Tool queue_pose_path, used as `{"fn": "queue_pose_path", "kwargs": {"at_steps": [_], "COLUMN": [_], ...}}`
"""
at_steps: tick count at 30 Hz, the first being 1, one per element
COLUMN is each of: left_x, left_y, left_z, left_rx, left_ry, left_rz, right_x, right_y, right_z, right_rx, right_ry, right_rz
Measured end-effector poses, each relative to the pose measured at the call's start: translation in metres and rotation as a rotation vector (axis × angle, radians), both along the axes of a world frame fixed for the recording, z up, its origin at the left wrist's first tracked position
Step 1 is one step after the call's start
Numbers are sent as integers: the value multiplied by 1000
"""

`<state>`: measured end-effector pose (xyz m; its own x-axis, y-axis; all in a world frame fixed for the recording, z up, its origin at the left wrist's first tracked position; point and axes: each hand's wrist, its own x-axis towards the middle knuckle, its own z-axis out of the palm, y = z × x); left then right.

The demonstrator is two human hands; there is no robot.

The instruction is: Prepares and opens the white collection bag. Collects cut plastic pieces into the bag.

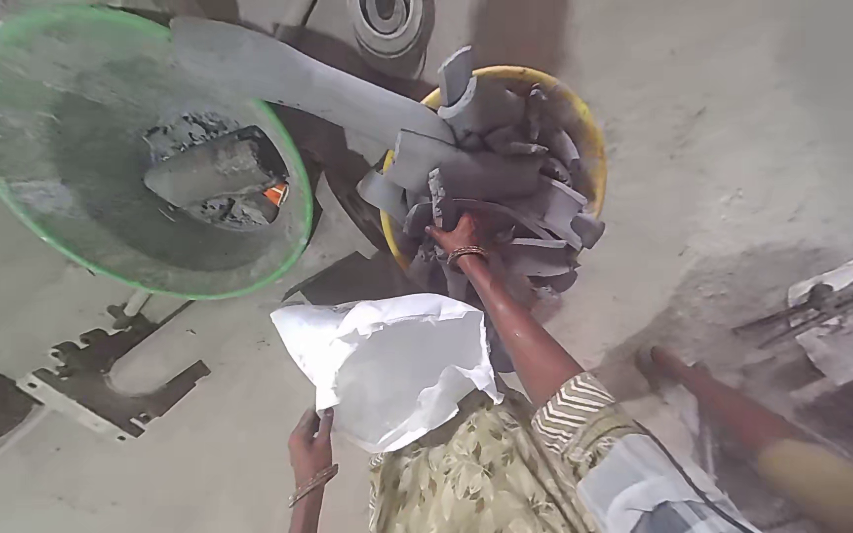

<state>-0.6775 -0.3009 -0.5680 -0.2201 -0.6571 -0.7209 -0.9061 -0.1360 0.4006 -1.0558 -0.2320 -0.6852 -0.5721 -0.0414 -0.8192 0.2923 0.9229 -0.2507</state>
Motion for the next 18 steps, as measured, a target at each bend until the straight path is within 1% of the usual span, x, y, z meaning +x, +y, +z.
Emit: {"fn": "queue_pose_path", "kwargs": {"at_steps": [2,5,11,13,15,17,18], "left_x": [9,26,49,55,59,61,62], "left_y": [0,-2,-18,-19,-19,-15,-14], "left_z": [1,1,-1,-2,-3,-8,-9], "left_rx": [5,-15,-58,-45,-34,-23,-22], "left_ry": [-16,-11,8,16,33,66,76], "left_rz": [-12,-24,-31,18,62,102,114], "right_x": [2,5,9,15,25,29,27], "right_y": [-2,4,7,5,8,20,27], "right_z": [-9,-22,-19,-6,23,41,43], "right_rx": [29,39,71,72,58,-9,-65], "right_ry": [-30,34,111,143,163,175,178], "right_rz": [27,50,94,76,66,105,147]}}
